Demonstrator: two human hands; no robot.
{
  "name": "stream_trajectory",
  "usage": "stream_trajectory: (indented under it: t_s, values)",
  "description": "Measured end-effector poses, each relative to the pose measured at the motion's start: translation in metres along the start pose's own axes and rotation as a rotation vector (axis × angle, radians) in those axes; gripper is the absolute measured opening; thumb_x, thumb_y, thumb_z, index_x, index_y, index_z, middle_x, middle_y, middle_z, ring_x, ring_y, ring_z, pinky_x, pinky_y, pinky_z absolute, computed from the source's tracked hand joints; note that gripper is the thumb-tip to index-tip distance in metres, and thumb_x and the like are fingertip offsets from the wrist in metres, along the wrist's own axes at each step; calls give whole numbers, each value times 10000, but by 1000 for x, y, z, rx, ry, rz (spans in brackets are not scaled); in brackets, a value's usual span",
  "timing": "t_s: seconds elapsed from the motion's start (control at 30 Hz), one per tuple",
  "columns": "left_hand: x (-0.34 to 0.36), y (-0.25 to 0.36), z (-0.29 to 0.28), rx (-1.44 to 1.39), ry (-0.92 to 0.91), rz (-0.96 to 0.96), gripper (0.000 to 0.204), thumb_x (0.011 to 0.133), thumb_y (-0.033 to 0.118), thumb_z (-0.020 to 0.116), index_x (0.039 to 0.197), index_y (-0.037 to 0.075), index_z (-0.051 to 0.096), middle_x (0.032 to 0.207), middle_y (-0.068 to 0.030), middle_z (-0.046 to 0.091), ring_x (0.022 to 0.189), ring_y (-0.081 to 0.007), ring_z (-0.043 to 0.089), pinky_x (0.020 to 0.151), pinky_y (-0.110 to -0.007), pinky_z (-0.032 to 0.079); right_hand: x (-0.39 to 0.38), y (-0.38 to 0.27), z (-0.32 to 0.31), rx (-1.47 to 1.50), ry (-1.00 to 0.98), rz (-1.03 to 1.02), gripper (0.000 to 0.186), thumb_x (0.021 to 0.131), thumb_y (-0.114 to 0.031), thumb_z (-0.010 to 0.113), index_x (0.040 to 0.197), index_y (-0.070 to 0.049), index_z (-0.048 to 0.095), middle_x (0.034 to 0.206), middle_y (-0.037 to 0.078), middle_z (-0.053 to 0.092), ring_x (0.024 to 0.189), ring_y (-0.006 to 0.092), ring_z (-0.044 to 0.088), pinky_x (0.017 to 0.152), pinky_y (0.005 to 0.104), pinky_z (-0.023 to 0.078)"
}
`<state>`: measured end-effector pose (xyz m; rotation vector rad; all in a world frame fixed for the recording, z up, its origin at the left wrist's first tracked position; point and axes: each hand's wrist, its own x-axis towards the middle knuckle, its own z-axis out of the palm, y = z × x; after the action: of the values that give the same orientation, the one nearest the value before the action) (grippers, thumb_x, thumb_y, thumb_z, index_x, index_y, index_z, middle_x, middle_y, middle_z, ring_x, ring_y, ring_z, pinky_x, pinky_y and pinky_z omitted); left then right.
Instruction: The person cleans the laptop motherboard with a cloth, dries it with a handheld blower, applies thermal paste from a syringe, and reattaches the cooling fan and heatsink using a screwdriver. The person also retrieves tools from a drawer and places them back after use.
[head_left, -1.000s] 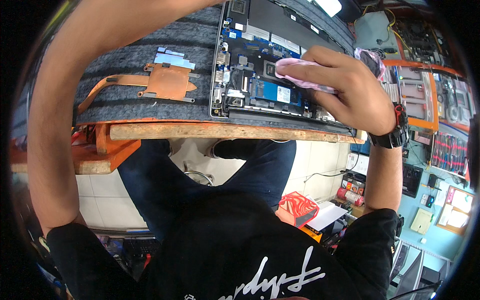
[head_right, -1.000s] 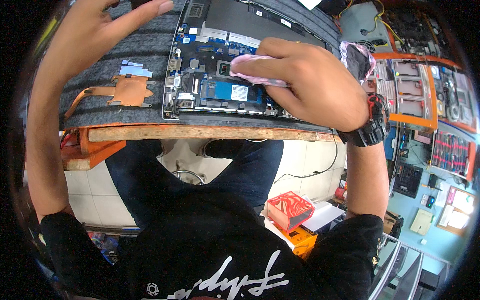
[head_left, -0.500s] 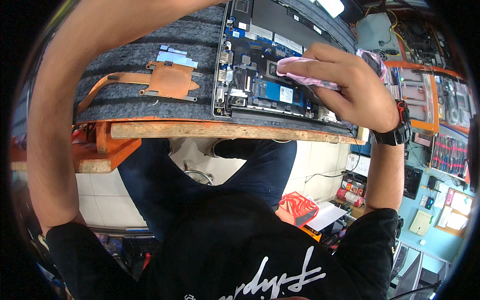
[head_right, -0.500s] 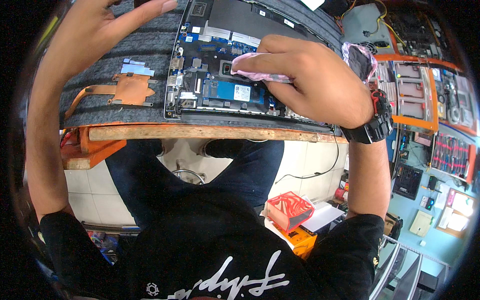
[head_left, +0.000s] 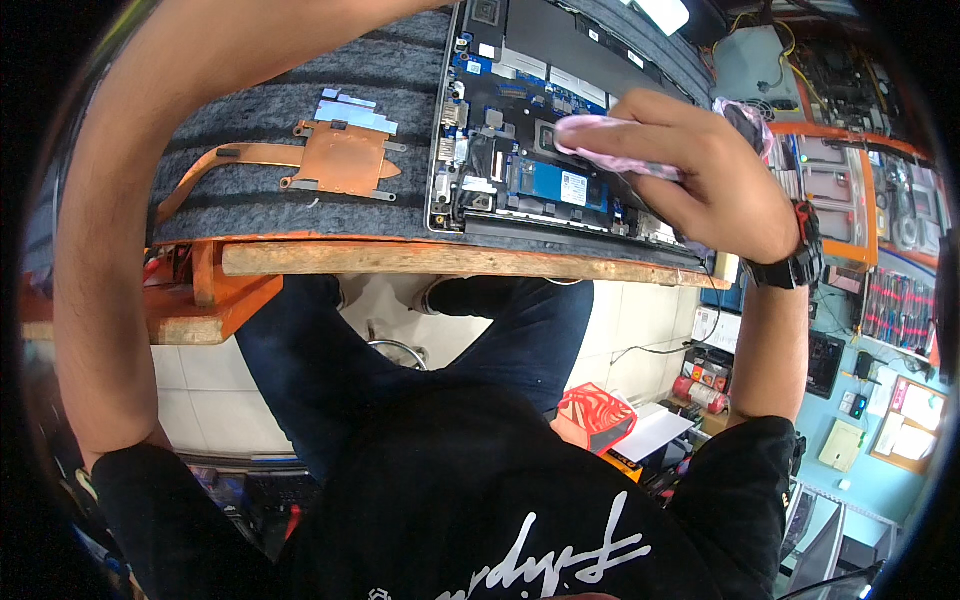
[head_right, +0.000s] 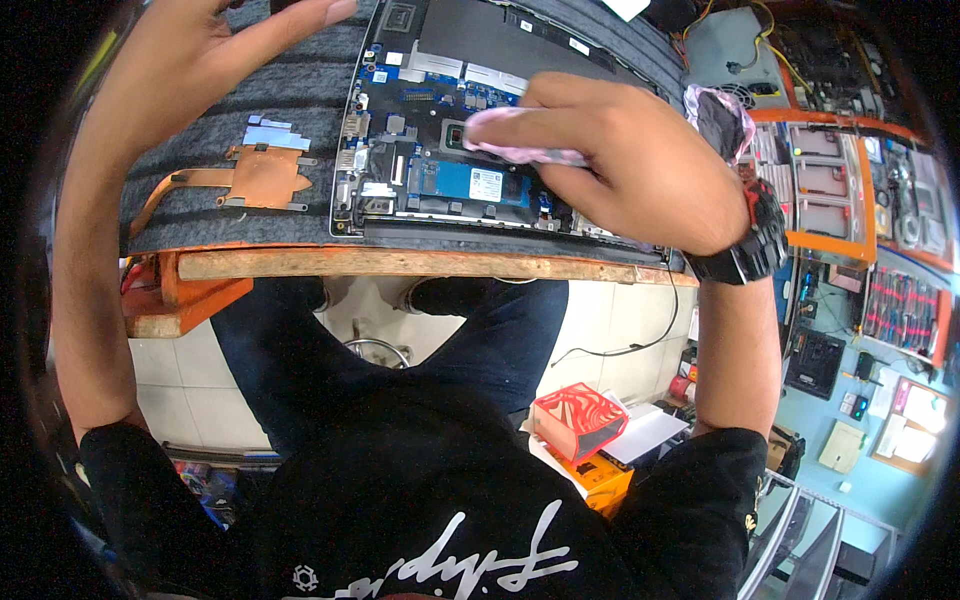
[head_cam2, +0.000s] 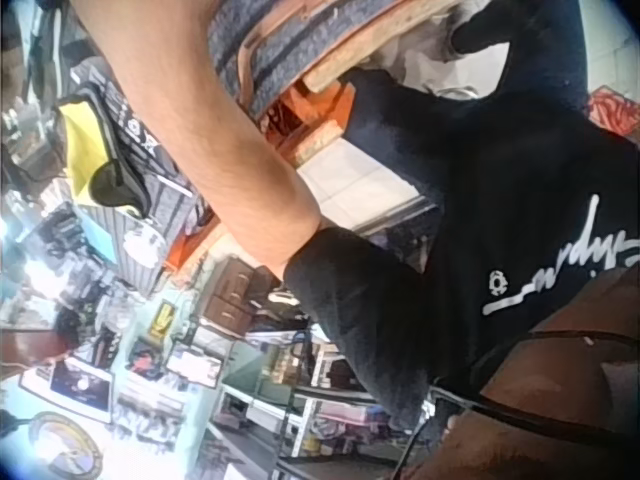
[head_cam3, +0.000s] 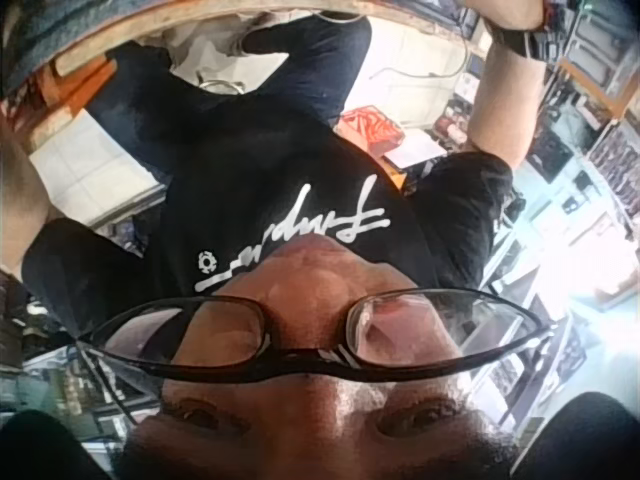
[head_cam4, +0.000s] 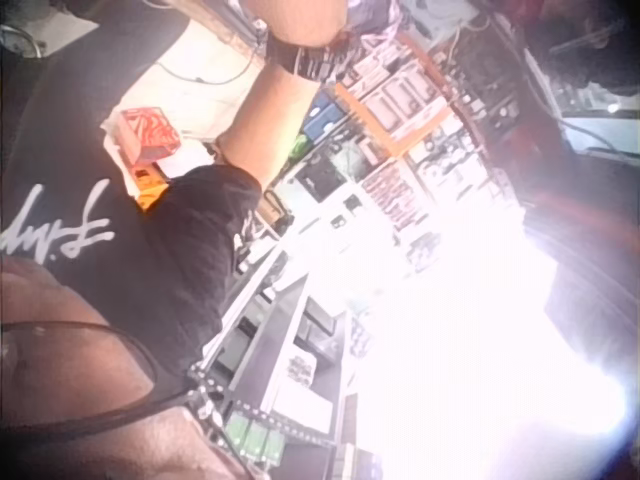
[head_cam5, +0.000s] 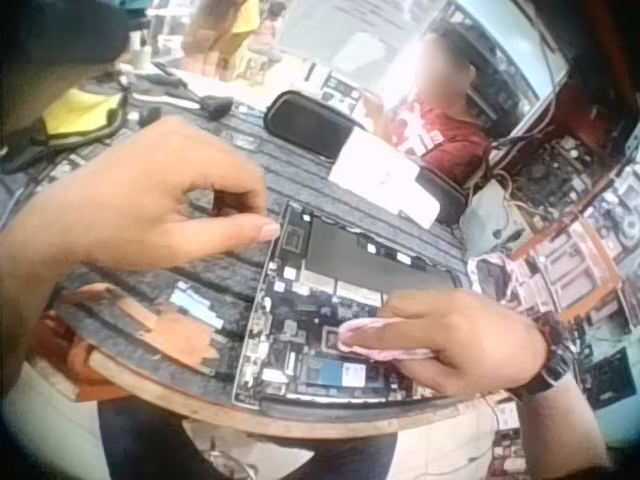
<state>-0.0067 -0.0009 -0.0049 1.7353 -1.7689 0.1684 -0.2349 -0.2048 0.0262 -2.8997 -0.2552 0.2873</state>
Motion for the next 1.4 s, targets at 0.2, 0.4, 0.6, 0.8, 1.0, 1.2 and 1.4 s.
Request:
stream_trajectory:
  t_s: [0.2, 0.4, 0.6, 0.8, 1.0, 1.2, 1.4]
  values:
    - [0, 10, 0, 117, 12, 23, 198, 923, 169, 744, 867, -19, 722, 742, -132, 708, 646, -225, 671, 625, -326, 531, -9, -1, -24, 9, 18, 58, 404, 853, 31, 589, 1217, -70, 731, 1028, 155, 687, 906, 334, 682, 787, 407, 544]
    - [1, -1, 4, 9, 36, 45, 194, 919, 164, 750, 864, -19, 717, 738, -135, 704, 650, -227, 678, 625, -330, 530, -7, -1, 2, -31, 65, 0, 331, 852, -20, 607, 1154, -61, 737, 968, 142, 665, 873, 333, 667, 770, 408, 541]
    - [4, -3, 4, 0, 35, 73, 202, 917, 172, 752, 855, -18, 721, 731, -132, 703, 645, -231, 675, 623, -331, 529, -10, -2, -1, -65, 6, 26, 406, 829, 21, 590, 1202, -60, 728, 1005, 145, 672, 870, 323, 676, 765, 400, 538]
    - [-1, -3, -3, 16, 6, 42, 203, 923, 175, 746, 853, -14, 726, 724, -129, 701, 634, -225, 668, 613, -328, 526, -9, -4, 0, -51, 34, 17, 378, 842, -5, 600, 1188, -77, 736, 1023, 137, 677, 876, 329, 676, 771, 406, 544]
    - [2, 8, 7, 155, 33, 33, 206, 924, 176, 749, 842, -12, 724, 715, -118, 699, 624, -200, 657, 607, -316, 520, -15, -2, -1, -73, 18, 33, 359, 859, -17, 600, 1182, -83, 744, 1024, 125, 682, 887, 325, 680, 778, 405, 552]
    - [0, 1, 2, 6, 26, 47, 207, 923, 172, 751, 841, -15, 717, 712, -124, 696, 626, -206, 659, 609, -313, 521, -11, -6, 2, -19, 13, 3, 411, 827, 19, 600, 1204, -73, 735, 1058, 146, 690, 903, 326, 687, 789, 410, 552]
    - [-3, -2, -9, 38, 13, 43, 211, 928, 181, 743, 848, -12, 720, 713, -126, 695, 631, -219, 662, 607, -320, 519, -4, -10, -6, -68, 10, -36, 361, 863, -13, 623, 1194, -93, 742, 1012, 124, 688, 868, 316, 683, 759, 415, 547]
